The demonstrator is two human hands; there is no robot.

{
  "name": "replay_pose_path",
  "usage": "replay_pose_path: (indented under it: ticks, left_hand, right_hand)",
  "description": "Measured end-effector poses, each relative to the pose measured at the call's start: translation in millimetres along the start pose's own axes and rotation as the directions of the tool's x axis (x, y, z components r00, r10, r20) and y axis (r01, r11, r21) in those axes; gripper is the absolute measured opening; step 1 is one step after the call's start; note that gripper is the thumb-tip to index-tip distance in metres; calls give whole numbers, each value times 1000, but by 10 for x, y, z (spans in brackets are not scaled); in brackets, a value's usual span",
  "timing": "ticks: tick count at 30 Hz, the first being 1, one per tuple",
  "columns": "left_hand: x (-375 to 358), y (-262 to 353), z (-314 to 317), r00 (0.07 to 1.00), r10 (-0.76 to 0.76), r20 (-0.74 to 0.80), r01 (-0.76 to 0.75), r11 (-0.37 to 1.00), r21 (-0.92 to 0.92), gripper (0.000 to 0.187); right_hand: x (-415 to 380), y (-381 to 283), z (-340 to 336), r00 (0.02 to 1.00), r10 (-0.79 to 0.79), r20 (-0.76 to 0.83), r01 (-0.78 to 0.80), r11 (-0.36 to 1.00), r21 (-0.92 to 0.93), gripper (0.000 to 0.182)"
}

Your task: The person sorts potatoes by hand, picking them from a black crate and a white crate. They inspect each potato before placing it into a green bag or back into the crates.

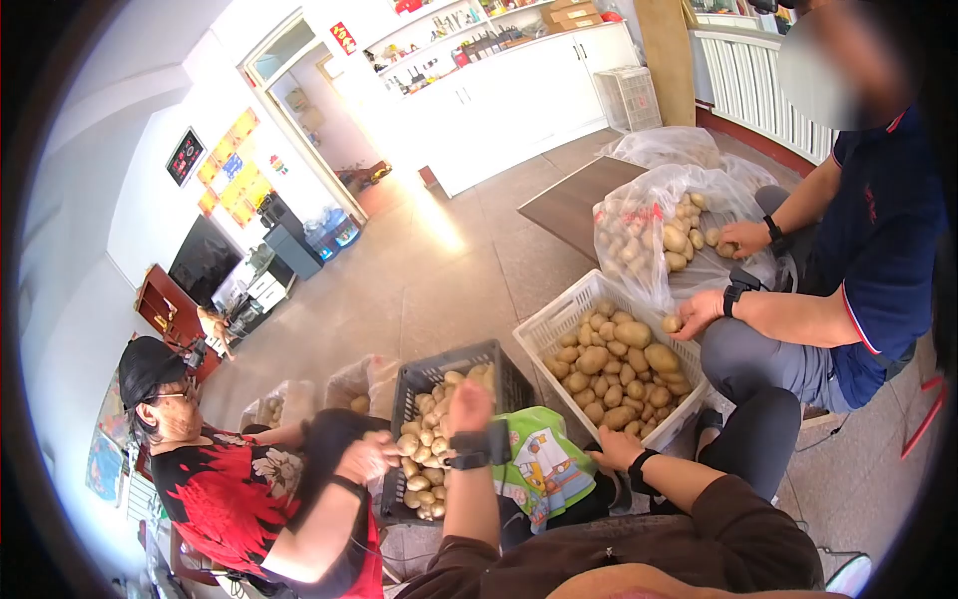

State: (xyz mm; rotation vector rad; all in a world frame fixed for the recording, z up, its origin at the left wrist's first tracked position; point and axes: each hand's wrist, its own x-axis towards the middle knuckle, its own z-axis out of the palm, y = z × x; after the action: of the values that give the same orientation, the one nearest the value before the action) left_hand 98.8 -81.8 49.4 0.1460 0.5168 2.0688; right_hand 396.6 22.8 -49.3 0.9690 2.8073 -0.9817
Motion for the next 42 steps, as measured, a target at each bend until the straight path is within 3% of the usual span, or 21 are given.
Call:
replay_pose_path:
  ticks: [5,7,12,17,18,21,26,29,33,34,37,40,42]
  left_hand:
    - [145,-996,289,952,-257,-165,246,965,-86,18]
    - [299,-1273,65,918,-359,-168,390,895,217,21]
    - [193,-1760,-11,769,-382,-513,506,854,123,15]
    - [167,-1754,-11,808,-268,-525,450,856,255,13]
    - [162,-1758,-22,803,-263,-534,450,856,255,13]
    - [152,-1802,-32,793,-265,-549,452,860,238,12]
    - [149,-1797,-30,807,-283,-519,458,855,245,12]
    - [125,-1789,-45,801,-297,-520,472,847,243,13]
    - [149,-1789,-68,798,-307,-519,477,848,231,13]
    - [157,-1792,-38,796,-304,-523,479,846,236,13]
    - [213,-1820,-74,818,-331,-470,480,843,243,13]
    - [231,-1831,-42,815,-312,-488,471,847,246,13]
    - [237,-1815,-54,818,-298,-493,463,850,253,14]
  right_hand:
    - [332,234,130,1000,15,12,-17,976,218,48]
    - [476,344,131,1000,-10,-20,15,965,263,45]
    - [807,494,-43,994,-10,-107,27,987,158,37]
    - [1073,477,-141,996,15,-93,-1,989,145,42]
    - [1168,513,-101,997,48,-53,-36,979,199,42]
    - [1345,540,-21,983,174,63,-181,976,121,41]
    - [1251,143,-293,929,331,167,-346,936,66,58]
    - [1296,131,-298,889,391,240,-411,911,41,55]
    - [1629,685,313,901,434,2,-433,900,-47,39]
    - [1659,783,360,914,404,42,-403,915,-38,38]
    - [1780,831,481,849,521,91,-503,848,-170,38]
    - [1731,768,519,878,476,55,-469,877,-105,40]
    - [1607,615,355,884,454,115,-447,891,-81,40]
